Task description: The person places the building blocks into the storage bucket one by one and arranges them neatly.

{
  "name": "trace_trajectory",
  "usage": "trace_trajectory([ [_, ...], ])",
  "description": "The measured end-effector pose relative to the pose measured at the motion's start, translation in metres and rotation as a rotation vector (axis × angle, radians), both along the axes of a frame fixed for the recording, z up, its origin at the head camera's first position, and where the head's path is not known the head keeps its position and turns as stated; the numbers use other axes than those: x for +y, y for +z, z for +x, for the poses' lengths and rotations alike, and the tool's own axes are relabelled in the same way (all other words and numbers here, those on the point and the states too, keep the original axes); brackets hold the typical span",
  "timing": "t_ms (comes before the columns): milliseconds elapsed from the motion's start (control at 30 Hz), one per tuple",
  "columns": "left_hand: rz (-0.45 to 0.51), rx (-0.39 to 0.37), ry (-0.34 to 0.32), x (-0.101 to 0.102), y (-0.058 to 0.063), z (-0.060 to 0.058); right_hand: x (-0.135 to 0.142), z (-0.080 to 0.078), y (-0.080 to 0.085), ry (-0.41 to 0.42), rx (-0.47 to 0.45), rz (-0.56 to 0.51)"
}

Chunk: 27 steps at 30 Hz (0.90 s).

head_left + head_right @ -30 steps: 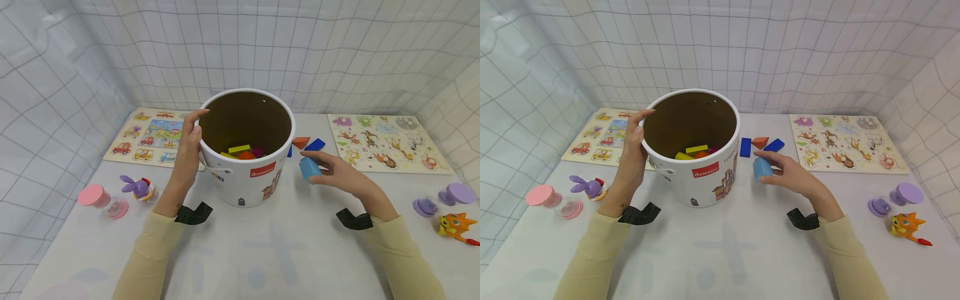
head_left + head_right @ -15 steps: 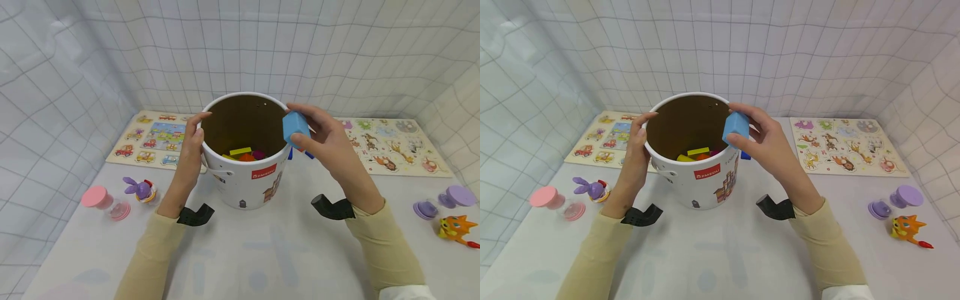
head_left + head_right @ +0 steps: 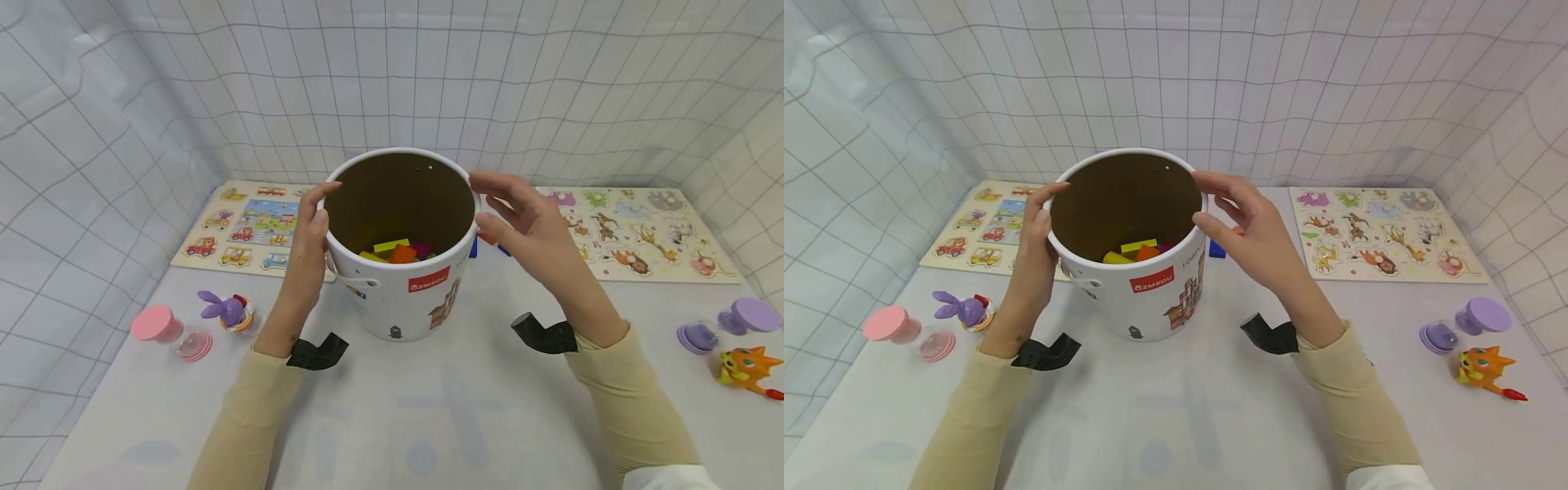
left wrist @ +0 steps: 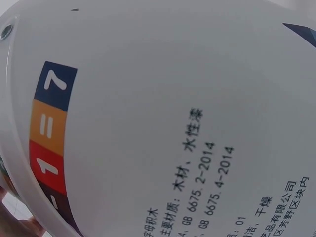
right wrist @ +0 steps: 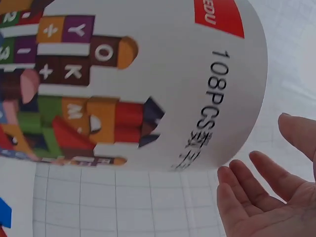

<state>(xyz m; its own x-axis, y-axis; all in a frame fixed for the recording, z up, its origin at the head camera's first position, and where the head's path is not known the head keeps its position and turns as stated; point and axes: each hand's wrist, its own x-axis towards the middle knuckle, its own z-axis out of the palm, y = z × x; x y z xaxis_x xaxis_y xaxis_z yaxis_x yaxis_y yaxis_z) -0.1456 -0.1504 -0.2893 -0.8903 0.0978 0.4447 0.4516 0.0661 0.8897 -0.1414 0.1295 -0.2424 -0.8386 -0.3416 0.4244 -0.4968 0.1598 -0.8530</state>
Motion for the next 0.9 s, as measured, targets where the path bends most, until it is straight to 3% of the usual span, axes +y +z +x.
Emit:
trace_trajectory([
  [133,0.004,0.0,-0.006,0.001,0.001,-0.001,0.02,-0.004,-0.014,-0.12,-0.053,0.018],
  [267,0.021,-0.01,-0.011,0.002,0.002,-0.001,0.041,-0.022,-0.049,-0.236,-0.138,0.11],
  [400,0.021,-0.017,-0.004,0.002,0.0,0.0,0.053,-0.046,-0.094,-0.282,-0.247,0.29],
  [533,0.014,-0.024,-0.004,0.002,-0.001,0.001,0.056,-0.06,-0.124,-0.279,-0.286,0.483],
  [667,0.019,-0.013,-0.006,0.002,-0.001,0.0,0.057,-0.066,-0.136,-0.284,-0.293,0.563],
  [900,0.017,-0.008,0.001,0.001,0.0,0.0,0.056,-0.07,-0.14,-0.269,-0.265,0.599],
])
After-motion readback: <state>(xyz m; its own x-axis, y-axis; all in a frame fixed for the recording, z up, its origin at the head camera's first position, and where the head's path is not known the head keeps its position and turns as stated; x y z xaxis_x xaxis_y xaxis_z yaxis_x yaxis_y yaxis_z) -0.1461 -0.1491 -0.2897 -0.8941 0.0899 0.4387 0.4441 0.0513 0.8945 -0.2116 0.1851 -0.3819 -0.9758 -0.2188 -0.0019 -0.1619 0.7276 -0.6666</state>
